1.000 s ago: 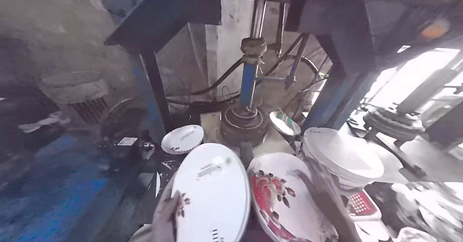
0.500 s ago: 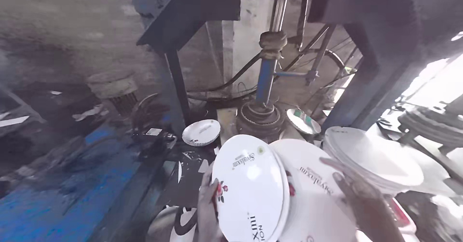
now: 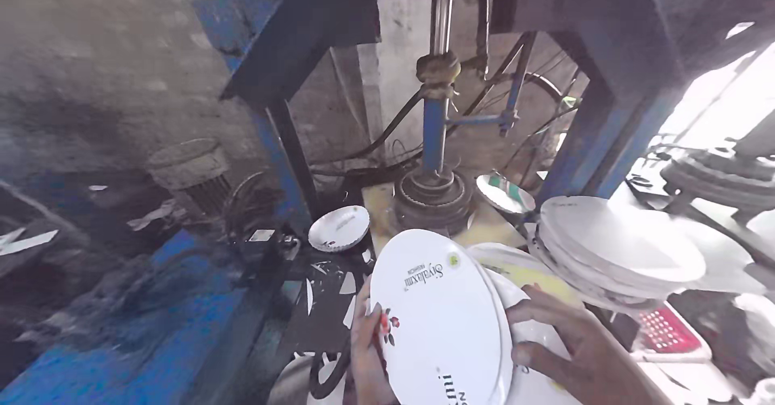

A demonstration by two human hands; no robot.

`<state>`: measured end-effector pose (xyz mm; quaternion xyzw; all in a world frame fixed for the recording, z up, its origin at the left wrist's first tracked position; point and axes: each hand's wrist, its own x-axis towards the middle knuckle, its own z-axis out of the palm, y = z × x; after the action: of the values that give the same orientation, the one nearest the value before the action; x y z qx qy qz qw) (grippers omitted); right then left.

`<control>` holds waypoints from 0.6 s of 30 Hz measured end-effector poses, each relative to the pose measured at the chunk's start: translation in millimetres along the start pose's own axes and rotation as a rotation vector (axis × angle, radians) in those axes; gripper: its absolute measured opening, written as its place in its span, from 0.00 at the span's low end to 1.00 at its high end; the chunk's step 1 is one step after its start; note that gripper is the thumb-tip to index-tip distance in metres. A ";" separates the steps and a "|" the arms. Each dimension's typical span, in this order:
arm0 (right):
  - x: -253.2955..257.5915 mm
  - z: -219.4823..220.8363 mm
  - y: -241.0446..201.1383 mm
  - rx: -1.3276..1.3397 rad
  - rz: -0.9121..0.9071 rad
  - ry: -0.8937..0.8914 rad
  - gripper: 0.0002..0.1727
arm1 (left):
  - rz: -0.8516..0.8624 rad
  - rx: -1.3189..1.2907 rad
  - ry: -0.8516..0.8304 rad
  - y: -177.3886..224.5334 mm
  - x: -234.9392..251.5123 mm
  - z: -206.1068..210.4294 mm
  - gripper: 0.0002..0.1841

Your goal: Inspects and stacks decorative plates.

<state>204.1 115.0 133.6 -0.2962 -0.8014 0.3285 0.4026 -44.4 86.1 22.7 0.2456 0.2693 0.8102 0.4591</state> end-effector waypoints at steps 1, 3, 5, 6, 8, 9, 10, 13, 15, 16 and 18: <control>-0.1 0.3 -1.1 -0.007 -0.009 0.001 0.15 | 0.000 -0.006 -0.002 -0.4 -0.3 0.2 0.25; -0.1 0.3 -2.7 -0.016 -0.021 -0.004 0.16 | -0.015 -0.016 0.015 -0.2 -1.4 1.3 0.25; -0.5 0.6 -2.4 -0.007 -0.033 -0.013 0.16 | -0.044 -0.030 0.062 1.3 -3.2 5.8 0.23; -0.6 0.9 -2.7 0.002 -0.034 -0.014 0.16 | -0.061 -0.037 0.072 1.7 -4.0 6.9 0.23; -0.5 1.3 -3.6 0.021 -0.042 -0.018 0.16 | -0.097 -0.042 0.082 3.0 -5.5 9.2 0.23; -0.4 1.6 -4.2 0.028 -0.047 -0.018 0.16 | -0.107 -0.050 0.083 3.4 -5.8 10.0 0.23; -0.4 1.9 -4.4 0.031 -0.053 -0.017 0.16 | -0.108 -0.063 0.070 2.8 -5.4 9.1 0.24; -1.0 2.6 -3.4 0.034 -0.060 -0.015 0.15 | -0.088 -0.078 0.018 0.3 -4.2 4.4 0.25; -1.9 2.8 -3.7 0.033 -0.058 -0.018 0.15 | -0.087 -0.070 0.013 0.0 -4.9 2.6 0.26; -2.0 2.9 -3.8 0.032 -0.061 -0.020 0.16 | -0.085 -0.069 0.009 -0.1 -4.8 1.9 0.26; -1.9 2.9 -5.0 0.030 -0.069 -0.028 0.19 | -0.085 -0.063 0.008 0.6 -5.3 1.5 0.26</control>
<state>201.6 109.6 135.3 -0.2577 -0.8118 0.3304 0.4068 -41.4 81.5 23.4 0.2163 0.2558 0.7988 0.4997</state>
